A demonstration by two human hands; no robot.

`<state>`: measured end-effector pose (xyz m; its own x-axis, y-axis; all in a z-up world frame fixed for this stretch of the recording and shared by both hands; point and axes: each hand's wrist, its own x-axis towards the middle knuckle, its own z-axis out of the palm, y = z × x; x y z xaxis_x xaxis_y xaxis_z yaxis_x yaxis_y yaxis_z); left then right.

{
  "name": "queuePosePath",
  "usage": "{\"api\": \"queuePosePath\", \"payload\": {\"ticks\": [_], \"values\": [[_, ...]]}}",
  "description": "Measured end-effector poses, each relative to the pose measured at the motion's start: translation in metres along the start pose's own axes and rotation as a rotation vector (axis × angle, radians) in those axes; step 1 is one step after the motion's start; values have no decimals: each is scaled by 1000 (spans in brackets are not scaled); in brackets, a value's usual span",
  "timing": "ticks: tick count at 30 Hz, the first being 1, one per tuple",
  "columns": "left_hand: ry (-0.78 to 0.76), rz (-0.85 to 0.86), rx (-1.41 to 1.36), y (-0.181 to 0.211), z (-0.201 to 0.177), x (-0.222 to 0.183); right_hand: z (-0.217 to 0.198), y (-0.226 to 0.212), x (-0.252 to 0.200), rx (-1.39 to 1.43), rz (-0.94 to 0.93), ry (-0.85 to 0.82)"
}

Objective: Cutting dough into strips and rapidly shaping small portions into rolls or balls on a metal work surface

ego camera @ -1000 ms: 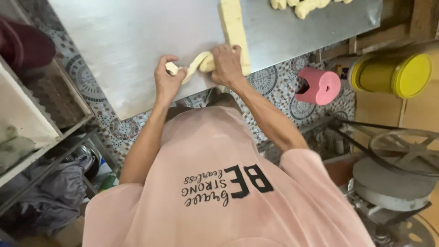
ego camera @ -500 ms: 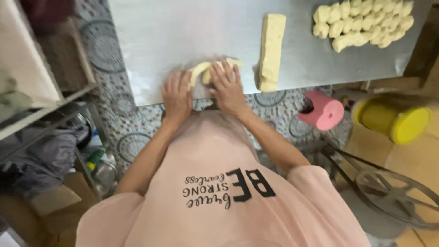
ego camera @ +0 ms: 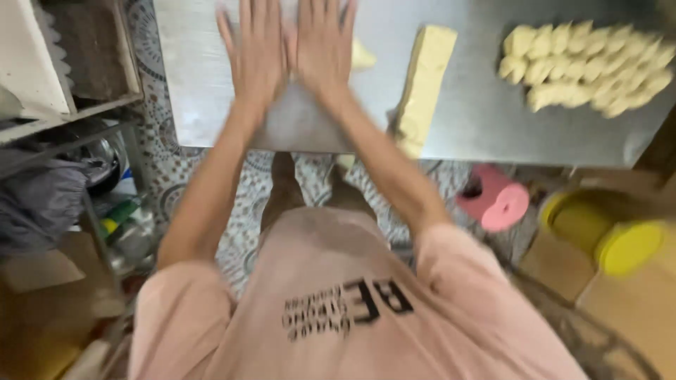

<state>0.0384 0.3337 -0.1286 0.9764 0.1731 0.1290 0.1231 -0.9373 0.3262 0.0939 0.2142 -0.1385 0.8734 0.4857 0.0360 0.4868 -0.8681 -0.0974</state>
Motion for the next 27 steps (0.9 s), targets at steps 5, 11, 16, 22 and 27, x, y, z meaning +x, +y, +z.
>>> {"api": "queuePosePath", "payload": {"ticks": [5, 11, 16, 22, 27], "values": [[-510, -234, -91, 56, -57, -134, -49, 4, -160, 287, -217, -337], [-295, -35, 164, 81, 24, -97, -17, 44, -133, 102, -241, -166], [-192, -72, 90, 41, 7, 61, 1, 69, 27, -7, -34, -145], [-360, 113, 104, 27, 11, 32, -17, 64, -4, -58, 170, -239], [-495, 233, -140, 41, -19, -59, -2, 69, -107, 16, 182, -187]]}}
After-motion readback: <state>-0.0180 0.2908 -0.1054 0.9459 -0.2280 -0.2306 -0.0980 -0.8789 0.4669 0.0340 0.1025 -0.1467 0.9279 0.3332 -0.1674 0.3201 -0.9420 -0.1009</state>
